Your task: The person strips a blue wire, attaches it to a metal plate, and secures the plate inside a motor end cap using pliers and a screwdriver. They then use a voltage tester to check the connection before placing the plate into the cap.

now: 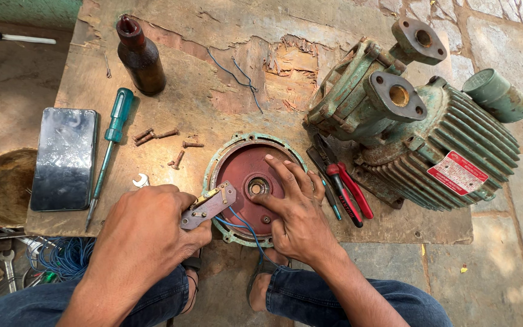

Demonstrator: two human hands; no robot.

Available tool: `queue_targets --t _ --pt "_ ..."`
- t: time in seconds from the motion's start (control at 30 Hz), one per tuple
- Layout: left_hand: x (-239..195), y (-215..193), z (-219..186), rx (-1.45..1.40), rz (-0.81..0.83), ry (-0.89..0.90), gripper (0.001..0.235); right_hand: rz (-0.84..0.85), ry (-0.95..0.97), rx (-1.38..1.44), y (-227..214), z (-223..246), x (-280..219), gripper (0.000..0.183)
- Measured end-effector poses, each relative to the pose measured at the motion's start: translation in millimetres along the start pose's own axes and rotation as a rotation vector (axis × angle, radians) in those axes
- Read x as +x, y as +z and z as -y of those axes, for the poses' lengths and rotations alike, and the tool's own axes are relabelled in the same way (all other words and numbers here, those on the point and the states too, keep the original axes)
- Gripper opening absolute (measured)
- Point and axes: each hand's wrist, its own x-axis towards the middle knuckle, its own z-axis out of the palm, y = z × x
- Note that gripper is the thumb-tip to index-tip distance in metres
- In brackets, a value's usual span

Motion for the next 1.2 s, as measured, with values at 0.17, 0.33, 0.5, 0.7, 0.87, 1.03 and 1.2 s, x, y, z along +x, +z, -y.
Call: queue_targets --t 0.17,0.33,0.5,0.7,0.87,1.03,1.2 --pt "-0.6 -5.1 -0.2 0.03 0.001 0.029 0.033 0.007 0.171 0.195 -15.0 -7.1 -8.0 0.044" --pt "-1.3 -8.1 -2.4 -0.018 -0.039 0.033 0.033 -0.002 0.127 0.244 -24.5 -8.6 -20.6 0.052" --pt "-1.2 -8.2 -4.2 -0.02 -0.003 -0.002 0.034 0.026 0.124 0.187 -20.1 -5.3 -23.6 0.054" --pt "-0.9 -7.5 -1.9 0.004 -0.01 0.019 0.034 0.019 0.106 0.125 -19.4 0.5 -23.5 0.055" --pt "-1.5 -9.0 -1.9 -0.016 -0.019 0.042 0.032 0.025 0.034 0.001 -20.8 10.2 -25.3 0.042" --pt "-1.1 -9.1 -2.3 -0.036 -0.008 -0.003 0.034 0.079 -0.038 -0.182 -19.7 26.2 -30.5 0.04" --pt "-0.5 -5.3 1.3 0.03 -0.026 0.062 0.034 0.004 0.058 -0.044 -26.0 17.1 -28.5 0.031"
